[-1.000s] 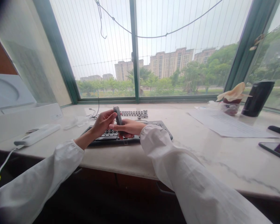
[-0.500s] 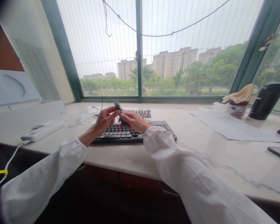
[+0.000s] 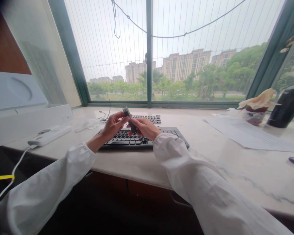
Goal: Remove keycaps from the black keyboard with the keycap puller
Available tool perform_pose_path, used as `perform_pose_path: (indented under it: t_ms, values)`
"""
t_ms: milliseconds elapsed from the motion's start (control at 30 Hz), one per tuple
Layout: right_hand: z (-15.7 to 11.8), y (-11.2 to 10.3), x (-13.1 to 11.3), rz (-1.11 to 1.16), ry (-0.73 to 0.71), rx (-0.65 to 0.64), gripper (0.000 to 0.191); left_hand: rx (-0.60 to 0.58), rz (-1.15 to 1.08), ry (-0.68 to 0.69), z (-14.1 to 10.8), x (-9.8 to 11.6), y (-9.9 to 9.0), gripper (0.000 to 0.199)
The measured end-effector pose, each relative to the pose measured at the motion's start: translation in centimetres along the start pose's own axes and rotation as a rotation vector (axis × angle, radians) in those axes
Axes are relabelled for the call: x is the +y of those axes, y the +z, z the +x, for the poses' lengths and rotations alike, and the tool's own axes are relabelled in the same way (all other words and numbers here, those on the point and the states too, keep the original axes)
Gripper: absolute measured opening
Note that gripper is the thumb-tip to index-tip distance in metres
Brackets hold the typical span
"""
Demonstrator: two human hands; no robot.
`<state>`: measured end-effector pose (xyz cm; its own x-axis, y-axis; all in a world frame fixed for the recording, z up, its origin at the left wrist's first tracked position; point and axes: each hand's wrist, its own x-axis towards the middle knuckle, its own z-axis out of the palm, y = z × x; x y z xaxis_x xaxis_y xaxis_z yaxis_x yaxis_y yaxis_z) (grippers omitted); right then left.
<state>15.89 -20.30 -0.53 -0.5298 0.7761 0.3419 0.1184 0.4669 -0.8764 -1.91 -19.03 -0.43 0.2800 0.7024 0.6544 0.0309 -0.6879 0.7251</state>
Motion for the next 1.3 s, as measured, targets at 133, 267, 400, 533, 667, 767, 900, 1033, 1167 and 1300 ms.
perform_pose_path:
  t_ms: [133,267,400,533,667,767,900,1033,1167,1300]
  values:
    - [0.0,0.0,0.0,0.006,0.012,0.001,0.048,-0.009,-0.006,0.025,0.1,-0.3,-0.1,0.032]
    - [-0.1,-0.2,-0.2,-0.011,0.005,-0.011,0.050,-0.018,-0.022,0.015,0.1,-0.7,-0.2,0.034]
    - [-0.3,-0.4,-0.6,-0.036,0.053,-0.084,0.048,-0.088,-0.017,0.003,0.0,-0.9,-0.1,0.040]
    - [-0.4,-0.8,-1.0,-0.131,0.087,-0.158,0.048,-0.144,0.096,0.066,-0.2,-0.7,0.3,0.044]
    - [-0.4,-1.7,-1.1,-0.194,0.090,-0.097,0.043,-0.094,0.414,0.127,-0.3,-0.6,0.1,0.037]
    - [-0.4,-2.3,-0.8,-0.185,0.132,-0.016,0.044,-0.118,0.682,0.180,-0.5,-0.7,-0.1,0.033]
    - [-0.3,-2.4,-0.3,-0.087,0.205,0.017,0.049,-0.170,0.883,0.236,-0.8,-0.7,0.0,0.032]
    - [-0.2,-2.2,-0.2,0.070,0.240,0.048,0.051,-0.213,0.922,0.256,-1.0,-0.4,0.2,0.032]
    - [-0.1,-2.1,-0.2,0.098,0.216,0.060,0.038,-0.228,0.909,0.267,-1.0,-0.5,0.1,0.034]
    - [-0.1,-2.1,-0.1,0.089,0.202,0.055,0.027,-0.263,0.908,0.267,-1.0,-0.8,0.0,0.034]
